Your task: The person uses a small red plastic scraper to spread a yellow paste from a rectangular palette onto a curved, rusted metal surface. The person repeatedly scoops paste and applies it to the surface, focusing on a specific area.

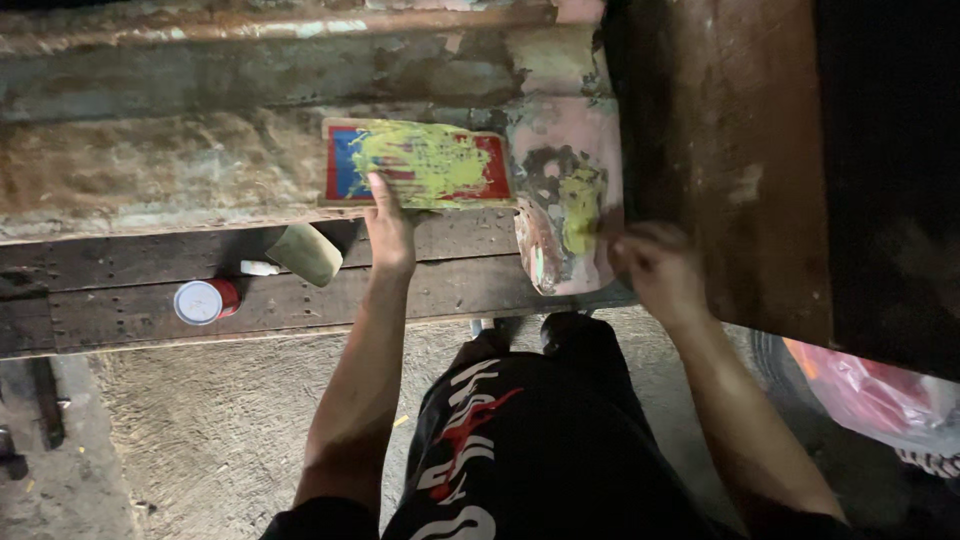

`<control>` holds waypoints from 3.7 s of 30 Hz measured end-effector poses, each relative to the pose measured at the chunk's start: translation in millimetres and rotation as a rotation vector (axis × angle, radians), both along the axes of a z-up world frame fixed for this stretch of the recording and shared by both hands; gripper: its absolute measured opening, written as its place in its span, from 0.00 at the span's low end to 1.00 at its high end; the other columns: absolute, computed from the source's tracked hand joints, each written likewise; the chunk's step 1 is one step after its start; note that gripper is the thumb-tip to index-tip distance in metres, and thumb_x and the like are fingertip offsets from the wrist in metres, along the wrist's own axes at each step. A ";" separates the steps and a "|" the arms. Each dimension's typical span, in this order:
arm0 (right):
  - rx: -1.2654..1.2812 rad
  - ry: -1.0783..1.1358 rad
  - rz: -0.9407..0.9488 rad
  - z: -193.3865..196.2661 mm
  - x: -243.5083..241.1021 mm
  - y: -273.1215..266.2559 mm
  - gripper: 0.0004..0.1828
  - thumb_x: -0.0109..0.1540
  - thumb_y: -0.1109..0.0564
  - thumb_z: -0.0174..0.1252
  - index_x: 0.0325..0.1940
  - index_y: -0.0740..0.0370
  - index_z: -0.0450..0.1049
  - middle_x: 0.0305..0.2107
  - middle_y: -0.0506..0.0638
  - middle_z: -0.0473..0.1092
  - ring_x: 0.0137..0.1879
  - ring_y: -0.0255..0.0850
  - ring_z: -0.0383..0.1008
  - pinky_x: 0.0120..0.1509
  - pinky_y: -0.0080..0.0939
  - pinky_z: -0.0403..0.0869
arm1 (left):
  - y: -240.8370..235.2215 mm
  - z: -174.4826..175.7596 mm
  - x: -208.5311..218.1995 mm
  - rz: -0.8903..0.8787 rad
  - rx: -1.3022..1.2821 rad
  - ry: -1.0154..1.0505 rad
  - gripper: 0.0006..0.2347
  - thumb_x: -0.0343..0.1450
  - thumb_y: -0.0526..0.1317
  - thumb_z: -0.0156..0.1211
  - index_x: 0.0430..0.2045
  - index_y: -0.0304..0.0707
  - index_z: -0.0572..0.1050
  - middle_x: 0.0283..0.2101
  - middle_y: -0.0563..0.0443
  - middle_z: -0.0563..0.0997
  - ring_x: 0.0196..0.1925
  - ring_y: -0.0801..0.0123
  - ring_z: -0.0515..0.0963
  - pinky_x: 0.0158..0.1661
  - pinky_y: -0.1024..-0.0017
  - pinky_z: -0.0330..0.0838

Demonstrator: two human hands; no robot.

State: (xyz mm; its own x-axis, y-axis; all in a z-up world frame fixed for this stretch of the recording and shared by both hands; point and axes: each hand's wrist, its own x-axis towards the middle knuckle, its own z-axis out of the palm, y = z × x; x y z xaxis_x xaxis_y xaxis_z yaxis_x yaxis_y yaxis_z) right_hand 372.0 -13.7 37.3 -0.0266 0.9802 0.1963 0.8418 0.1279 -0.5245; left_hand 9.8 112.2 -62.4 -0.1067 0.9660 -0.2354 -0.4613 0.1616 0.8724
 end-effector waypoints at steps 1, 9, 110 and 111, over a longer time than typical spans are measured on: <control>0.046 -0.015 -0.034 -0.8 -0.9 3.4 0.08 0.64 0.59 0.67 0.48 0.57 0.83 0.50 0.55 0.77 0.56 0.50 0.77 0.57 0.46 0.77 | -0.6 1.9 0.6 0.014 0.077 0.041 0.34 0.77 0.63 0.42 0.68 0.30 0.60 0.65 0.39 0.70 0.61 0.59 0.75 0.57 0.57 0.76; 0.032 -0.218 0.004 -1.0 -26.5 20.5 0.11 0.60 0.61 0.66 0.45 0.50 0.84 0.49 0.46 0.80 0.54 0.49 0.80 0.53 0.41 0.79 | -23.9 24.9 7.3 -0.043 -0.130 0.093 0.36 0.74 0.67 0.39 0.58 0.28 0.68 0.46 0.30 0.83 0.35 0.48 0.87 0.32 0.58 0.87; 0.064 -0.165 -0.084 -0.6 -54.2 -15.6 0.10 0.61 0.62 0.63 0.47 0.59 0.82 0.48 0.55 0.77 0.47 0.50 0.81 0.49 0.46 0.80 | -47.0 -8.2 -35.6 -0.392 -0.166 -0.133 0.36 0.74 0.69 0.38 0.51 0.27 0.72 0.39 0.35 0.82 0.40 0.50 0.83 0.43 0.54 0.79; 0.043 -0.160 -0.112 1.3 -51.2 -18.4 0.08 0.63 0.61 0.63 0.46 0.59 0.81 0.48 0.54 0.77 0.46 0.49 0.81 0.49 0.46 0.80 | -47.6 -9.4 -36.4 -0.392 -0.171 -0.120 0.36 0.75 0.69 0.38 0.51 0.26 0.72 0.39 0.35 0.82 0.40 0.51 0.83 0.43 0.55 0.79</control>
State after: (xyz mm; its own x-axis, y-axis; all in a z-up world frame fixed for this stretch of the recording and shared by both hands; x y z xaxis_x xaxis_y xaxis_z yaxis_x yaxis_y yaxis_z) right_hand 320.8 -32.1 38.6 0.0477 0.9695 0.2405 0.9244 0.0484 -0.3784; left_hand -26.6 64.6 -71.8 0.2978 0.8742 -0.3836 -0.4328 0.4818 0.7619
